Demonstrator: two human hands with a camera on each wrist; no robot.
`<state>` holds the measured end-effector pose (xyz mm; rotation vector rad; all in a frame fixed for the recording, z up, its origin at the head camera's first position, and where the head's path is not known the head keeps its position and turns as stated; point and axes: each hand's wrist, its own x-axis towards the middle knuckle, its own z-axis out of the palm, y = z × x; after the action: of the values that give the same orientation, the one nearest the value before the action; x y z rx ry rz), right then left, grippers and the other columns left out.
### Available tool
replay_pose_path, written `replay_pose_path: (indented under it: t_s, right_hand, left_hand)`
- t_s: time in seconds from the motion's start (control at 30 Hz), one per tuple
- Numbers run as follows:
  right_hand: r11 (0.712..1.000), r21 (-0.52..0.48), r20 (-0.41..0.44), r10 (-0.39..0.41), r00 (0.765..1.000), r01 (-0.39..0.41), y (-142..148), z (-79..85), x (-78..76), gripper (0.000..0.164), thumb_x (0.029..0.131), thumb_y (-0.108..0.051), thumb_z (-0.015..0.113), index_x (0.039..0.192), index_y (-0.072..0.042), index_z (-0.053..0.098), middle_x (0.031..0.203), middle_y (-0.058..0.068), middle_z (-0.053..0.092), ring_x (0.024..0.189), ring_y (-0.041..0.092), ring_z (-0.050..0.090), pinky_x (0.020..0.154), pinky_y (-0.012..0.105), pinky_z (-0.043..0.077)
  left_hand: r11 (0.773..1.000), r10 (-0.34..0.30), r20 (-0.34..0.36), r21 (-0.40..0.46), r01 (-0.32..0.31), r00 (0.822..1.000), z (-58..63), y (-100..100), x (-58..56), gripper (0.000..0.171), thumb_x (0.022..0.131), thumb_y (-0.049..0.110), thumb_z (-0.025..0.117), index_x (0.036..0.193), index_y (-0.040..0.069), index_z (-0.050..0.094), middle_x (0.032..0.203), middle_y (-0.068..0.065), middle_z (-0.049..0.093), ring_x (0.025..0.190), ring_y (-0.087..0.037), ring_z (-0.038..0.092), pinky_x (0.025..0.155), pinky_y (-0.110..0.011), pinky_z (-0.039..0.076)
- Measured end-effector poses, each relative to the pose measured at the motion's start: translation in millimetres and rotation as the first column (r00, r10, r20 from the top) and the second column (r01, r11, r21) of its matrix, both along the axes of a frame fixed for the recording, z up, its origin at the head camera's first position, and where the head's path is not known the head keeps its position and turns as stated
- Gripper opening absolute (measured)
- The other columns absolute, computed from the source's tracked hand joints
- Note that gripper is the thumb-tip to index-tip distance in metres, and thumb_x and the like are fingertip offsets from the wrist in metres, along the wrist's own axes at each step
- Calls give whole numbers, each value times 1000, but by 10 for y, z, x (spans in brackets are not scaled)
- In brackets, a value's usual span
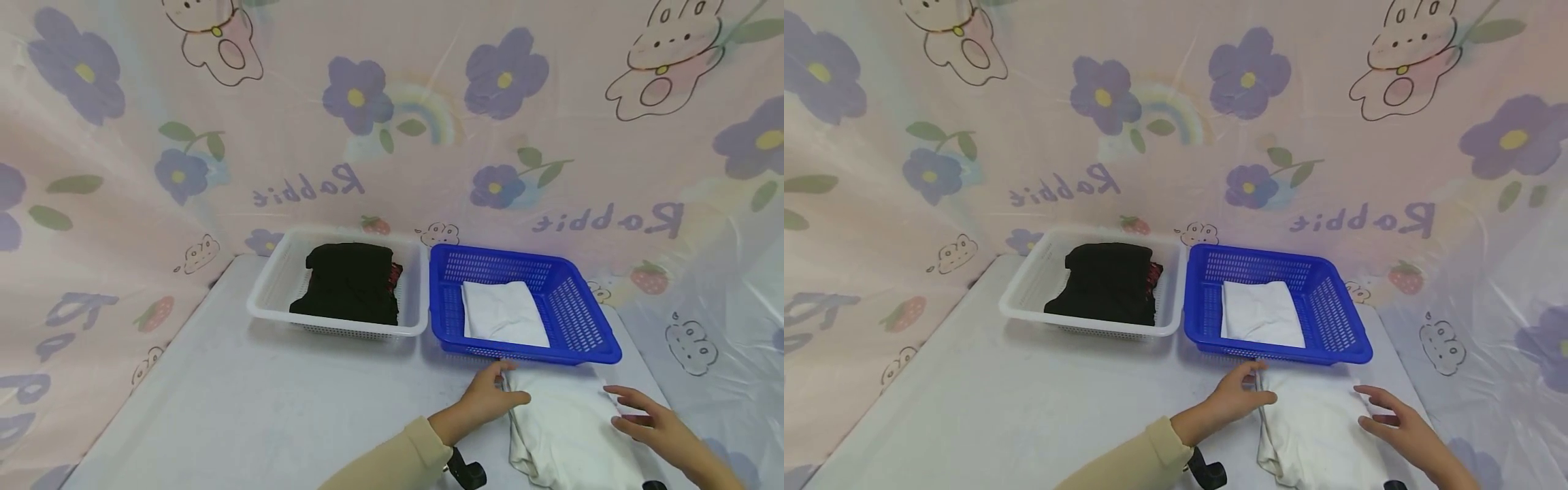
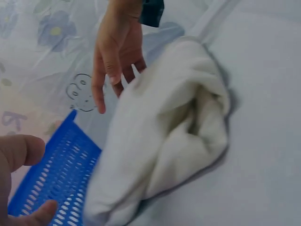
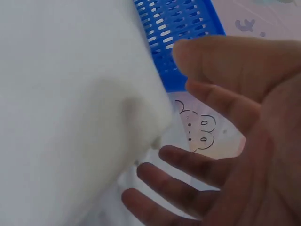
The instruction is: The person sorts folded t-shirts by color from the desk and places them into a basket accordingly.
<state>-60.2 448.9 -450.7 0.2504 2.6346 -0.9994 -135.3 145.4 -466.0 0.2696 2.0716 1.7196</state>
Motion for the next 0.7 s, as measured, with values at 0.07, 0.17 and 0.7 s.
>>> replay_pose_path:
  t_s: [0.07,0.17,0.7]
  right_hand:
    - [999,-31,54,-21,998,23,-5,-42,-3,70,96,-35,58,147,0,26,141,44,28,114,50,53,79,46,55]
    - [998,-37,97,-42,994,46,-23,-101,-13,74,94,-38,60,148,-2,25,135,45,33,111,48,55,77,46,55]
    - [992,-114,79,-53,995,62,-125,-282,-42,83,90,-30,67,151,-5,16,153,35,3,132,60,14,97,74,24]
  left_hand:
    - [999,1,16,-32,-1,1000,-69,17,34,49,73,23,78,119,26,62,122,-10,60,113,-25,56,85,-36,48]
    - [998,7,30,-59,-5,1000,-140,34,60,51,72,20,78,120,25,62,116,-13,62,106,-25,59,83,-37,48]
    - [992,-68,70,-97,74,995,-161,183,203,63,70,17,82,127,25,57,110,1,65,100,-7,58,84,-26,48]
